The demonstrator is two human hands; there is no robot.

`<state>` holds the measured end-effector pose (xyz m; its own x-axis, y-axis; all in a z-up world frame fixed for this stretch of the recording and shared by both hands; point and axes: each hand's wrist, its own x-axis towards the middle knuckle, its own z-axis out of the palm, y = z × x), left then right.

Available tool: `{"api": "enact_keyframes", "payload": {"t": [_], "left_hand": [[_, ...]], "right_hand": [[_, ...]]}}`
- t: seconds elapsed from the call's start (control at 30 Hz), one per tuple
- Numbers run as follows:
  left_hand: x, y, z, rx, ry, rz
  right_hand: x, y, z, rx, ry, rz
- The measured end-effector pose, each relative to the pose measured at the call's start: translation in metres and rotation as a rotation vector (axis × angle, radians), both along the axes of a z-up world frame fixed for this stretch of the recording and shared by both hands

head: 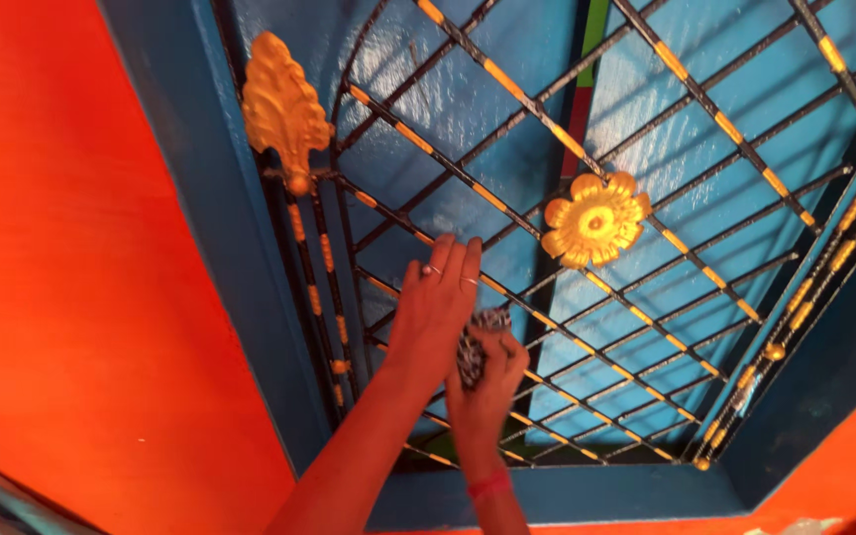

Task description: The person cleans a decorative metal window grill by hand using a cloth, wiping the black bars and gold-colored floral ornaments.

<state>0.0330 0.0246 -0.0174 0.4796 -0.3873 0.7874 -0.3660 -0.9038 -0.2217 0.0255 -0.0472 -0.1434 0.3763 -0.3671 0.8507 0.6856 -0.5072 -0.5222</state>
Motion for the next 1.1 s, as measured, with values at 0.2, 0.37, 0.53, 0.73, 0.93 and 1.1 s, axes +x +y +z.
{"api": "enact_keyframes", "payload": {"t": [0.2,0.37,0.53,0.73,0.93,1.1], "left_hand": [[-0.002,-0.004,0.003,0.079,0.076,0.091],[-0.003,-0.006,0.004,0.066,0.099,0.095],[-0.005,-0.005,0.001,0.043,0.080,0.069],[-0.005,0.000,0.007,0.019,0.016,-0.012],[-0.007,0.005,0.008,0.059,0.052,-0.018],[-0.006,0.008,0.011,0.065,0.142,-0.045]], "right_hand": [[0.003,-0.091,-0.071,-0.282,0.210,-0.132],[0.005,-0.200,-0.158,-0.233,0.416,-0.331],[0.004,-0.267,-0.209,-0.082,0.341,-0.445],[0.005,-0.187,-0.144,0.119,0.336,-0.405],[0.000,-0.068,-0.030,0.090,0.025,0.030],[-0.004,-0.011,0.000,-0.110,0.032,0.001]]}}
